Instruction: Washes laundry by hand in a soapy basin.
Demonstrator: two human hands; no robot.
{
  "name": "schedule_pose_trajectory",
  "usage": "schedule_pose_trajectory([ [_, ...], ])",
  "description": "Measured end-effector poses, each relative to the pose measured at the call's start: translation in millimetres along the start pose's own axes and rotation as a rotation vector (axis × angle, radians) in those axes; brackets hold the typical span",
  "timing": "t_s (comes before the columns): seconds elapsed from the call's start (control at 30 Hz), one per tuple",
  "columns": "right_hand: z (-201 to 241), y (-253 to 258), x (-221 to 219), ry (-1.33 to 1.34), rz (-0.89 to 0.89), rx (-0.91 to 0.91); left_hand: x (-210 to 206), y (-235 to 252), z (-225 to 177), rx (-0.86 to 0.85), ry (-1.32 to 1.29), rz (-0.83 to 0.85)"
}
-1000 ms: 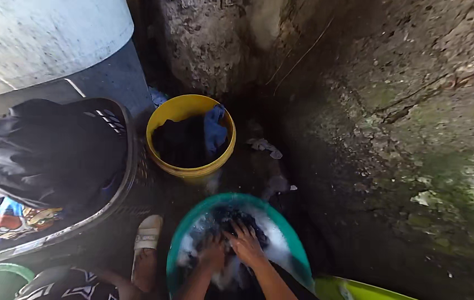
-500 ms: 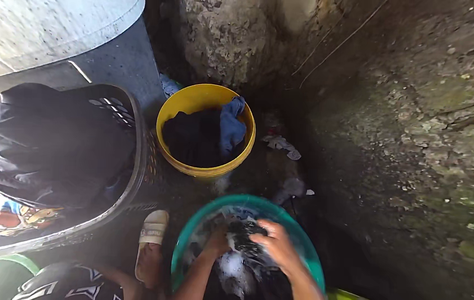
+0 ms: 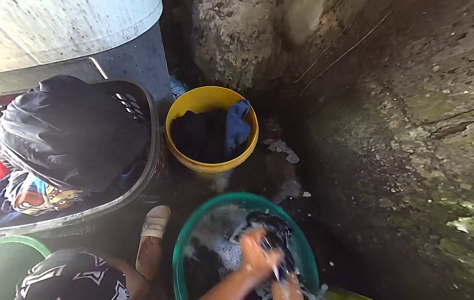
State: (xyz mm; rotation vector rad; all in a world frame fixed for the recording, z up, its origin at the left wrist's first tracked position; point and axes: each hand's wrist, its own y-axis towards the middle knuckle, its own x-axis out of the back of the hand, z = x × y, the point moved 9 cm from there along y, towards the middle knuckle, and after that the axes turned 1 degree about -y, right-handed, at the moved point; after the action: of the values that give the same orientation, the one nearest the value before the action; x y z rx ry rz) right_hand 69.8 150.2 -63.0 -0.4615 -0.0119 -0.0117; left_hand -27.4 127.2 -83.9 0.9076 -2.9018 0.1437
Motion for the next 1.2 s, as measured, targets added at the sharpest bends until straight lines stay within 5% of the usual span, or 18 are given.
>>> schedule_pose_trajectory([
  [0.07, -47, 23, 4, -0.036, -0.059, -0.212, 23, 33, 49, 0.412, -0.026, -0.130],
  [0.13, -54, 29, 3, -0.082, -0.084, -0.291, 28, 34, 63, 0.543, -0.044, -0.168],
  [0.2, -61, 49, 5, -0.110, -0.076, -0.220, 22, 5, 34, 0.405, 0.066, -0.012],
  [0.3, -78, 84, 4, -0.044, 0.010, -0.051, 3, -24, -2, -0.082, 0.223, 0.028],
  [0.5, -58, 70, 31, -0.353, -0.040, -0.262, 41, 45, 135, 0.465, 0.507, 0.300],
  [0.6, -84, 112, 36, -1.064, 0.120, -0.006, 52, 36, 168, 0.450, 0.788, 0.328],
  [0.67, -128, 116, 20, -1.409, 0.271, -0.015, 28, 9, 181, 0.399, 0.850, 0.454],
  [0.8, -180, 106, 33, -1.381, 0.311, -0.223, 14, -21, 203, 0.380, 0.917, 0.922],
  [0.93, -193, 116, 29, -1.482, 0.604, -0.381, 48, -12, 190, 0.683, 1.068, 0.897],
  [1.0, -175, 112, 22, -1.516, 0.590, -0.272, 32, 3, 189, 0.745, 0.971, 0.660],
  [1.1, -150, 102, 13, -1.475, 0.596, -0.031, -10, 29, 148, 0.544, 0.721, 0.684],
  [1.2, -115, 96, 12, -1.188, 0.537, 0.170, -42, 43, 16, 0.134, 0.577, 0.941],
])
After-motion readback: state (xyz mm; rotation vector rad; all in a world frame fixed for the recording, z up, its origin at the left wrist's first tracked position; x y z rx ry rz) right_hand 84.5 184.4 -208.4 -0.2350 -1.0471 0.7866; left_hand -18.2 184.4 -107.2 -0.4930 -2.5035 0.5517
